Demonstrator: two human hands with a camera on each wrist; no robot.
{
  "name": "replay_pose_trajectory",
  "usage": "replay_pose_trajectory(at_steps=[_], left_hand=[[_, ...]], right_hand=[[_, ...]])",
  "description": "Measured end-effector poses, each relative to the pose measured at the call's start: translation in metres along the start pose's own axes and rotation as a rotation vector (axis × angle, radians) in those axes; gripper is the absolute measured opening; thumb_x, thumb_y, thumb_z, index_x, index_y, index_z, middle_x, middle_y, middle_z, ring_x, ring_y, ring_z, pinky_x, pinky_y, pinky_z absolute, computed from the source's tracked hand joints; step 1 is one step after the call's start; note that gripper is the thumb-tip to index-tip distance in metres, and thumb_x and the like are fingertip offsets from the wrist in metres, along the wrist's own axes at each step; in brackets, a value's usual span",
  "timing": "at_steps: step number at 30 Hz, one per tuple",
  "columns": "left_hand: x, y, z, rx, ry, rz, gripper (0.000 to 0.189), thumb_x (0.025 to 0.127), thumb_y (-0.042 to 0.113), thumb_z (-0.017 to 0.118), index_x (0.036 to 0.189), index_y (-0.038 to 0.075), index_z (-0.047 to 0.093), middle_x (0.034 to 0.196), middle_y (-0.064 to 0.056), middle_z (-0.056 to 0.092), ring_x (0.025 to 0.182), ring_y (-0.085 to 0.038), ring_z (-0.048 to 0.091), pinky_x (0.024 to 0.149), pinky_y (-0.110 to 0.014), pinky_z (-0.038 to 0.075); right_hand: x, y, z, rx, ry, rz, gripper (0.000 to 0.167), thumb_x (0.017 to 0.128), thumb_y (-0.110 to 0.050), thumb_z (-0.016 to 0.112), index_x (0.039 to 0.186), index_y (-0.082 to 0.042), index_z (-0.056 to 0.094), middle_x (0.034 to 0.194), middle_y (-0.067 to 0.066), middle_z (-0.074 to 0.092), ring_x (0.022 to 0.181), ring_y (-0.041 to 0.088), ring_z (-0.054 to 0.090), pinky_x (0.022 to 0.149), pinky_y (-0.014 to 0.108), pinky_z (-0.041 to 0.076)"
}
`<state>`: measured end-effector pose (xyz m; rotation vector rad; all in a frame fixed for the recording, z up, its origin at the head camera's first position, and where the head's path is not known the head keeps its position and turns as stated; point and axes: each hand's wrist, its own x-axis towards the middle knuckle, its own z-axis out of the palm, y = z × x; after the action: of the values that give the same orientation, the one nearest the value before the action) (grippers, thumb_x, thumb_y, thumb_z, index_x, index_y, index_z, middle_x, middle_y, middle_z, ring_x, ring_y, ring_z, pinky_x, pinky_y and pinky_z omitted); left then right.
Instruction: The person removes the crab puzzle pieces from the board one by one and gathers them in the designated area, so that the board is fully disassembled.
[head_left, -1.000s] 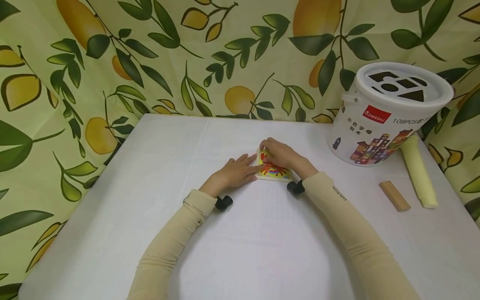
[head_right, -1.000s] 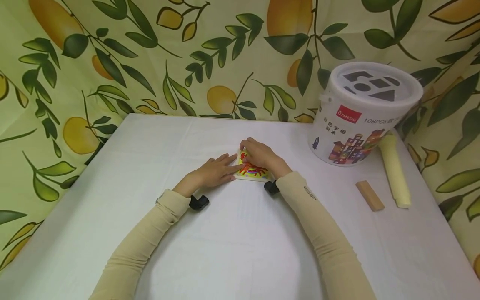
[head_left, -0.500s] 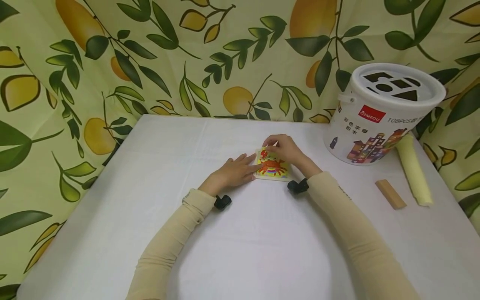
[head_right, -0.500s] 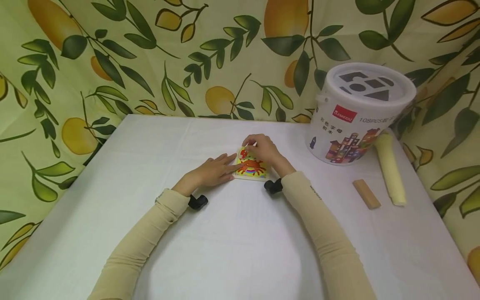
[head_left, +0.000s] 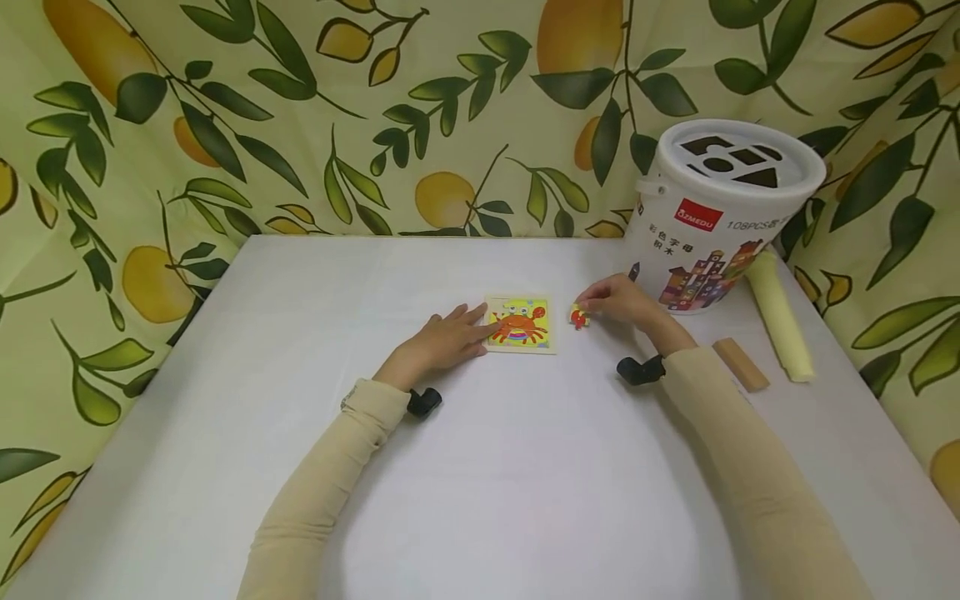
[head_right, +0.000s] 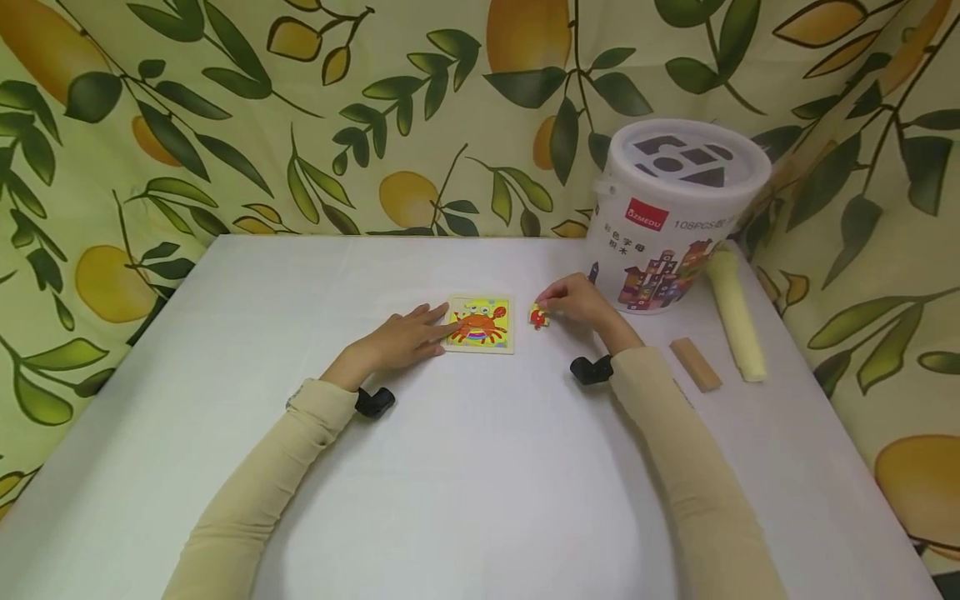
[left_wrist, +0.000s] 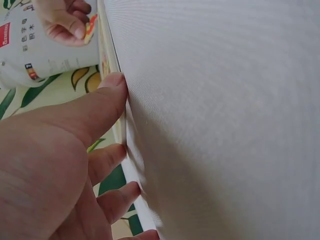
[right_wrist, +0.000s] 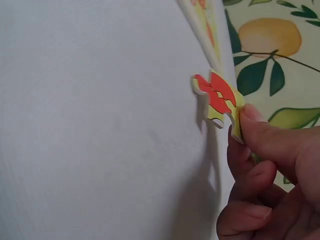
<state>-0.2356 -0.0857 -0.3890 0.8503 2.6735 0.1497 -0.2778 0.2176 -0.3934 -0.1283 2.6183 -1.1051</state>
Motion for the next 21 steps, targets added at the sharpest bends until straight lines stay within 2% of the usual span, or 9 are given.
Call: replay_pose_trajectory(at_steps=[4, 9, 14, 18, 21], left_hand=[[0.0, -0.002, 0.001, -0.005, 0.01, 0.017, 0.05, 0.095, 0.037, 0.046, 0.143, 0.033, 0.031, 0.155, -0.004, 0.013, 0.142, -0.033, 0.013, 0.106, -0.061, 0.019], [-0.002, -0.004, 0.002, -0.013, 0.023, 0.013, 0.049, 0.095, 0.038, 0.047, 0.142, 0.032, 0.034, 0.155, -0.003, 0.015, 0.142, -0.033, 0.014, 0.106, -0.06, 0.02], [-0.003, -0.005, 0.002, -0.028, 0.039, 0.024, 0.048, 0.095, 0.037, 0.047, 0.141, 0.032, 0.035, 0.155, -0.004, 0.016, 0.141, -0.034, 0.015, 0.106, -0.061, 0.02], [-0.002, -0.005, 0.002, -0.027, 0.033, 0.031, 0.048, 0.095, 0.038, 0.047, 0.142, 0.032, 0.034, 0.155, -0.004, 0.015, 0.141, -0.034, 0.015, 0.106, -0.061, 0.021], [-0.001, -0.004, 0.002, -0.035, 0.022, 0.035, 0.049, 0.095, 0.037, 0.047, 0.142, 0.032, 0.034, 0.154, -0.004, 0.016, 0.141, -0.034, 0.015, 0.106, -0.061, 0.02]], right_hand=[[0.004, -0.001, 0.01, -0.04, 0.05, -0.062, 0.021, 0.088, -0.014, 0.062, 0.1, 0.002, 0.069, 0.095, 0.015, 0.067, 0.084, 0.021, 0.052, 0.079, 0.033, 0.038], [0.006, -0.004, 0.02, -0.077, 0.099, -0.057, 0.018, 0.088, -0.016, 0.063, 0.096, -0.002, 0.07, 0.092, 0.013, 0.068, 0.083, 0.021, 0.053, 0.077, 0.034, 0.04], [0.009, -0.014, 0.027, -0.08, 0.13, -0.1, 0.02, 0.089, -0.016, 0.061, 0.102, -0.003, 0.068, 0.091, 0.014, 0.063, 0.077, 0.021, 0.049, 0.062, 0.025, 0.041], [0.014, -0.031, 0.038, -0.079, 0.086, -0.128, 0.024, 0.089, -0.018, 0.06, 0.11, -0.006, 0.065, 0.094, 0.012, 0.058, 0.07, 0.021, 0.049, 0.054, 0.024, 0.042], [0.017, -0.046, 0.049, -0.114, 0.014, -0.153, 0.027, 0.09, -0.018, 0.059, 0.115, -0.008, 0.062, 0.098, 0.013, 0.057, 0.076, 0.022, 0.05, 0.061, 0.026, 0.044]])
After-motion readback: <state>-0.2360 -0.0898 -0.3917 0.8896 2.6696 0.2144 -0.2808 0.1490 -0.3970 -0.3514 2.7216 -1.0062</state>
